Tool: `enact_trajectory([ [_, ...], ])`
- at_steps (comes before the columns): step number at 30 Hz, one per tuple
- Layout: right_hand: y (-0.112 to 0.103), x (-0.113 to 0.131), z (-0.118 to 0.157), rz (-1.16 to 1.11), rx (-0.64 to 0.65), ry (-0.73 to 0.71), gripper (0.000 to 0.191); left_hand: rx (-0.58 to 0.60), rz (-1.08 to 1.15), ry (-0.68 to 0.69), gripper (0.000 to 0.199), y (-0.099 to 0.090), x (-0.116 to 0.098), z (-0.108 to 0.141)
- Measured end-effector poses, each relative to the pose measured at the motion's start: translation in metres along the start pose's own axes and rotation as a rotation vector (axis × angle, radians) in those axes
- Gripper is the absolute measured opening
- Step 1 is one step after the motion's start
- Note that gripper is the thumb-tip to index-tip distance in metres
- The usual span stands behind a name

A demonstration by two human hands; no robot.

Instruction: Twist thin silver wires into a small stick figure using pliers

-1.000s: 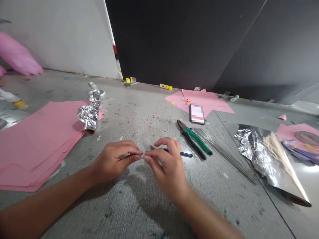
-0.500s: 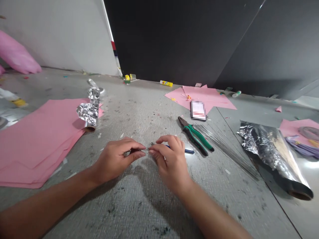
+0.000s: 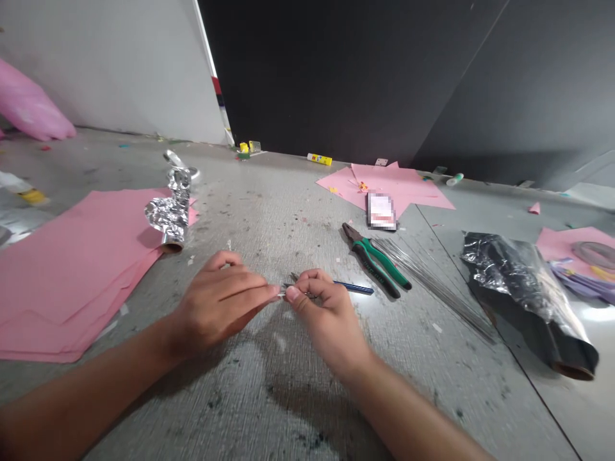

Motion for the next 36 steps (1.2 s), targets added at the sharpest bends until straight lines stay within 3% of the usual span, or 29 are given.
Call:
enact_trajectory([
  [7, 0.001, 0.006, -0.001, 0.123, 0.011, -0.126, 0.023, 0.026, -0.126, 0.088, 0.008, -0.005, -0.007, -0.007],
  [14, -0.004, 0.023, -0.003, 0.637, -0.081, -0.672, 0.012, 0.053, 0.154, -0.156, 0.008, 0.006, 0.006, -0.003],
  [17, -0.007, 0.022, -0.005, 0.734, -0.134, -0.785, 0.013, 0.017, 0.152, -0.202, 0.01, 0.008, 0.008, -0.001],
  [24, -0.01, 0.027, 0.004, 0.817, -0.225, -0.899, 0.012, 0.021, 0.103, -0.26, 0.019, 0.006, 0.007, -0.006],
  [31, -0.003, 0.023, 0.026, 0.862, -0.379, -0.85, 0.017, 0.03, 0.129, -0.196, 0.022, 0.002, 0.002, -0.008],
  [36, 0.002, 0.009, 0.023, 0.89, -0.348, -0.814, 0.011, 0.084, 0.123, -0.2, 0.02, 0.008, 0.013, -0.004],
])
Point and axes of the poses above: each hand's wrist, its own z-axis away from the middle knuckle, its own y-axis out of the palm, x = y × z, the point moved 3 cm from there along -z, towards the middle knuckle, and after that the axes turned 7 degrees about -z, right-handed, at the moved point
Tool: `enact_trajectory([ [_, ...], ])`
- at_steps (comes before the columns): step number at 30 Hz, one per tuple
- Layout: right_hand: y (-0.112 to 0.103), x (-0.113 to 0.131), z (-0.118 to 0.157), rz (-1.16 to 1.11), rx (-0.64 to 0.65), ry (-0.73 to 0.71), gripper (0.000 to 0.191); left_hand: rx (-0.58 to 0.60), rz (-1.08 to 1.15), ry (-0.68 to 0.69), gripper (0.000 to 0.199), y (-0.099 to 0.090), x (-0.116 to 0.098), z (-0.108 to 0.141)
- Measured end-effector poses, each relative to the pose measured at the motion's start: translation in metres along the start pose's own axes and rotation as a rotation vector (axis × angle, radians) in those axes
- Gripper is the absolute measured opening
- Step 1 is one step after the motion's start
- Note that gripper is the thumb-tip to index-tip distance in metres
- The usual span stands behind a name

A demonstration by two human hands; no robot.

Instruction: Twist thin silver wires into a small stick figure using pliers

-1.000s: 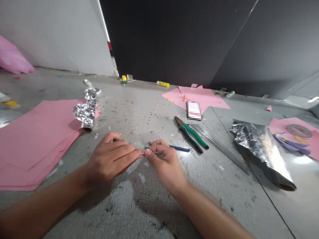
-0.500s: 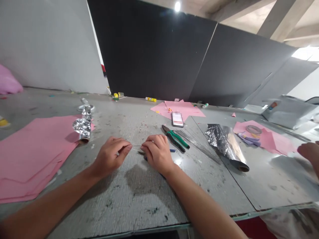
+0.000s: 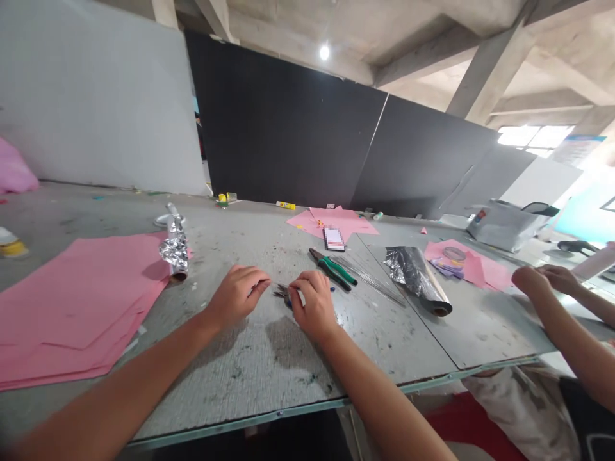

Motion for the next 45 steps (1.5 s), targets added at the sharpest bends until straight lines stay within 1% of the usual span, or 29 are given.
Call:
enact_trajectory([
  [3, 0.004, -0.005, 0.002, 0.006, 0.041, -0.005, 0.01, 0.035, 0.0, -0.006, 0.019, 0.004, 0.008, 0.0],
  [6, 0.006, -0.008, 0.003, 0.023, 0.068, -0.004, 0.012, 0.055, 0.006, -0.012, 0.018, 0.006, 0.011, 0.001],
  [10, 0.006, -0.01, 0.002, 0.042, 0.1, -0.003, 0.014, 0.049, -0.007, -0.034, 0.018, 0.008, 0.011, 0.001],
  [14, 0.005, -0.012, 0.001, 0.051, 0.115, 0.01, 0.015, 0.07, -0.013, 0.008, 0.021, 0.011, 0.01, 0.0],
  [20, 0.002, -0.014, 0.001, 0.029, 0.14, 0.022, 0.013, 0.07, -0.009, 0.02, 0.019, 0.017, 0.01, 0.0],
  [24, 0.002, -0.013, -0.003, -0.003, 0.139, 0.028, 0.014, 0.077, -0.039, 0.036, 0.02, 0.018, 0.009, 0.001],
  [29, -0.001, -0.011, -0.007, -0.007, 0.126, 0.029, 0.014, 0.054, -0.084, 0.051, 0.022, 0.018, 0.008, -0.005],
  [32, -0.002, -0.011, -0.008, 0.009, 0.145, 0.014, 0.012, 0.036, -0.086, 0.07, 0.022, 0.018, 0.008, -0.006],
  [40, 0.007, -0.007, -0.013, 0.005, 0.203, -0.012, 0.014, -0.011, -0.097, 0.058, 0.021, 0.014, 0.015, -0.002],
  [45, 0.003, -0.008, -0.009, -0.015, 0.203, -0.011, 0.015, -0.015, -0.078, 0.101, 0.018, 0.017, 0.007, -0.003],
])
Point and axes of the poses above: each hand's wrist, its own z-axis away from the middle knuckle, its own y-axis out of the palm, x = y × z, the point moved 3 cm from there along -z, towards the middle knuckle, and after that the axes turned 7 degrees about -z, right-handed, at the moved point
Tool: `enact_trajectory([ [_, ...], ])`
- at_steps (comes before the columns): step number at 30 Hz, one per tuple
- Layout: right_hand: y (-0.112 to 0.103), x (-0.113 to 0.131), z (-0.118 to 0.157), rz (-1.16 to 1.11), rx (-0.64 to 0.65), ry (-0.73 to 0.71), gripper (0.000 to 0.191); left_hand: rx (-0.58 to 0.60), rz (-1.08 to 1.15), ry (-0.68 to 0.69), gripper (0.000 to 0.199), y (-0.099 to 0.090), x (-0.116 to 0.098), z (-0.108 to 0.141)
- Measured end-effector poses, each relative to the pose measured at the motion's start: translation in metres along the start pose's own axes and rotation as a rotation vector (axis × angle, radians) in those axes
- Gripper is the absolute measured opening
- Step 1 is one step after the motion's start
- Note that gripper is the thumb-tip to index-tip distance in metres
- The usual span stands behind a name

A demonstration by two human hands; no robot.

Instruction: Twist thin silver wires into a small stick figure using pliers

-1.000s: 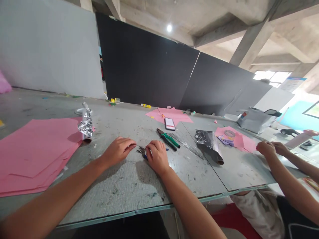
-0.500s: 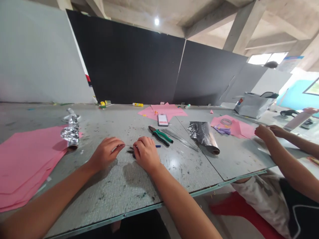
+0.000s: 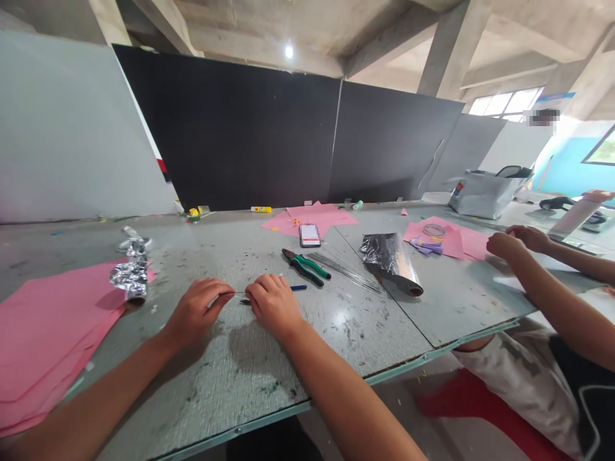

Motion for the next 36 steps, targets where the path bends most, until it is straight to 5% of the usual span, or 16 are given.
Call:
enact_trajectory([
  [18, 0.007, -0.002, -0.002, -0.064, -0.042, 0.113, 0.013, -0.093, -0.015, -0.01, 0.009, -0.007, 0.001, 0.002],
  [36, 0.008, -0.008, 0.0, -0.129, -0.068, 0.133, 0.019, 0.011, 0.033, -0.18, 0.016, -0.007, -0.002, 0.004],
])
Point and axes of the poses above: each hand's wrist, its own z-axis away from the middle knuckle, its own y-axis out of the palm, x = y × z, the point moved 3 cm from there along -z, towards the middle knuckle, and after that the axes turned 7 degrees about -z, right-handed, at the moved point
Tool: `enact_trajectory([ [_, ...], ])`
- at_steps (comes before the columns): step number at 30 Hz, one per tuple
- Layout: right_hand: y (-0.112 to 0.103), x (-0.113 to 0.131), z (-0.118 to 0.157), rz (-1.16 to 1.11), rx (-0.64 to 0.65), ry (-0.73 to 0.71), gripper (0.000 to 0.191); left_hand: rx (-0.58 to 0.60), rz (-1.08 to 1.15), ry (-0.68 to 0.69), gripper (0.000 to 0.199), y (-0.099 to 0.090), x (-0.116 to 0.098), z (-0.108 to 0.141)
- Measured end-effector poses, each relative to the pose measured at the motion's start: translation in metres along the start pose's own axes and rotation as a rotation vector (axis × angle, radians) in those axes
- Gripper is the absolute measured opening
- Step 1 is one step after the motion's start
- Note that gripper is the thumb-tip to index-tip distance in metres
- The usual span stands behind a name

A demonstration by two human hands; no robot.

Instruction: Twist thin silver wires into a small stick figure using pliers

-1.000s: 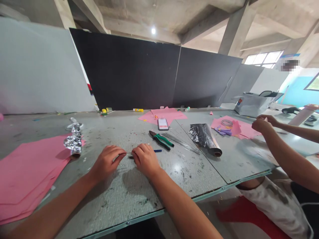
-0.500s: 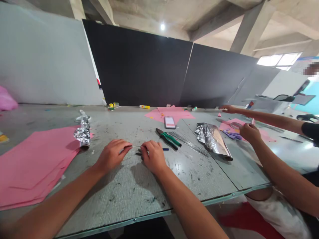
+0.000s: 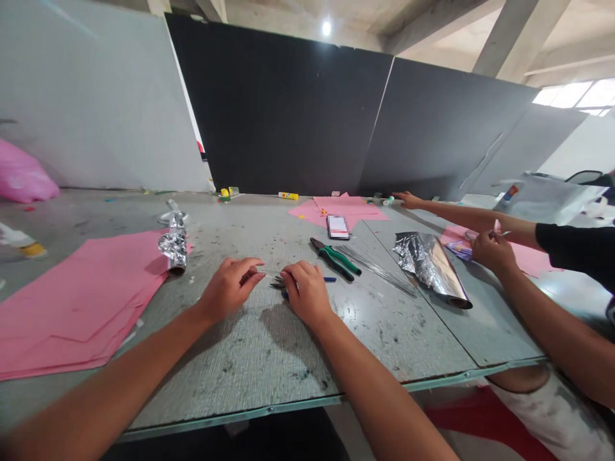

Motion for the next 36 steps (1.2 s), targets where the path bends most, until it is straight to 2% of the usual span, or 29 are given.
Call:
enact_trajectory([
  [4, -0.001, 0.0, 0.0, -0.007, -0.003, 0.003, 0.02, 0.059, 0.012, 0.046, 0.016, 0.0, -0.003, -0.001],
  [8, 0.0, 0.002, 0.001, -0.045, -0.003, -0.004, 0.011, 0.067, 0.028, 0.038, 0.018, -0.001, -0.003, -0.001],
  [14, 0.0, 0.008, 0.001, -0.15, -0.001, -0.065, 0.013, 0.09, 0.094, 0.028, 0.017, -0.001, -0.003, -0.001],
  [25, -0.001, 0.015, 0.0, -0.284, -0.003, -0.067, 0.012, 0.204, 0.368, -0.132, 0.024, 0.001, -0.007, 0.001],
  [36, 0.0, 0.015, -0.002, -0.234, 0.033, 0.005, 0.016, 0.122, 0.396, -0.218, 0.024, -0.001, -0.009, 0.0],
])
Point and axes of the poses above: each hand's wrist, its own z-axis away from the middle knuckle, its own y-axis out of the palm, x = y × z, the point moved 3 cm from there along -z, towards the middle knuckle, and after that the axes turned 7 degrees about -z, right-handed, at the moved point
